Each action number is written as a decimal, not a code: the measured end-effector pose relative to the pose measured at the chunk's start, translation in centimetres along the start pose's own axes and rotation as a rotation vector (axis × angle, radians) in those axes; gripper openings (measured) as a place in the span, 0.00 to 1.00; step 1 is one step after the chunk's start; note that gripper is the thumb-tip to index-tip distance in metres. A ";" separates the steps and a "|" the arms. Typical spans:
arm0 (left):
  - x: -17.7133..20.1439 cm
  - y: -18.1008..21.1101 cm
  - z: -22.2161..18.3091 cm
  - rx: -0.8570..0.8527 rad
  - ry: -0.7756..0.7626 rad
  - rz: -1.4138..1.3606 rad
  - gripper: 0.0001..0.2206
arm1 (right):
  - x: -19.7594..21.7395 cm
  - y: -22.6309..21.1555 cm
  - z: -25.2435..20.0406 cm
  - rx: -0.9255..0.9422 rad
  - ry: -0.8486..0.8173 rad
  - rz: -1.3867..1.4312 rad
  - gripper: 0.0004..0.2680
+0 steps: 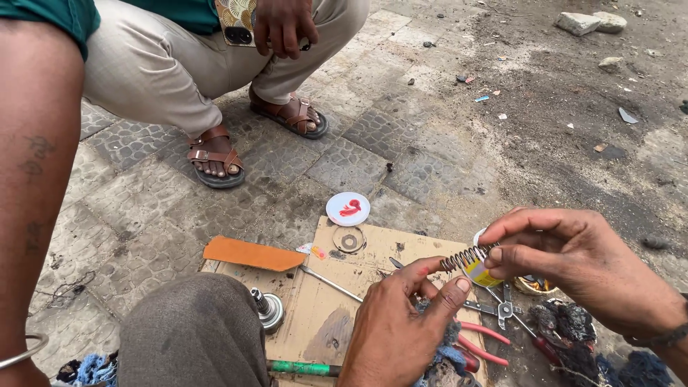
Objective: The person cleans CV joint parts with rags, then packs red grease by hand into the joint housing, working it around the interior. The person fits a spring, seats the joint cage, and presses the assembled joint onto the axle shaft while a second person steadies the parts.
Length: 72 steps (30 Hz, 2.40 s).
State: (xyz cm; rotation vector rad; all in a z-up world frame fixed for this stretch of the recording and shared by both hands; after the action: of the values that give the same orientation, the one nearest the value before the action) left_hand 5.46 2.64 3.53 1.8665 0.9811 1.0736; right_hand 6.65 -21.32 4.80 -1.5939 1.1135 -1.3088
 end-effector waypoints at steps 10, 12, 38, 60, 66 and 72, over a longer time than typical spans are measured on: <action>-0.4 0.0 0.1 -0.106 -0.004 -0.151 0.17 | -2.6 -2.8 -0.6 -0.026 -0.060 -0.214 0.06; -0.5 -0.1 0.2 -0.154 -0.002 -0.196 0.17 | -2.5 -1.8 -0.5 -0.010 -0.091 -0.180 0.05; 1.5 1.1 -0.7 -0.280 0.241 0.063 0.14 | 0.8 -3.2 -0.6 0.062 0.376 0.159 0.07; 5.9 0.7 -1.3 0.313 0.343 0.134 0.21 | -4.7 2.5 1.8 -0.138 -0.012 -0.363 0.09; 5.9 -1.7 -1.2 0.277 0.339 -0.068 0.19 | -9.1 7.6 2.9 -0.197 -0.347 -0.169 0.16; 4.2 -2.4 -0.6 -0.032 0.066 -0.535 0.18 | -15.0 8.9 -2.1 -0.037 -0.931 -0.142 0.14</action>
State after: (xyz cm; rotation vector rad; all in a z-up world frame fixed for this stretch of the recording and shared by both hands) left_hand 5.82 7.47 2.96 1.4249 1.3908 0.8190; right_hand 1.97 -9.95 -7.83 -2.0011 0.4417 -0.4745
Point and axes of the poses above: each hand's wrist, its own z-axis towards the middle knuckle, its own x-axis out of the back of the hand, y = z × x, the point moved 5 cm from there along z, towards the middle knuckle, and after that the axes turned 6 degrees about x, right-handed, at the moved point
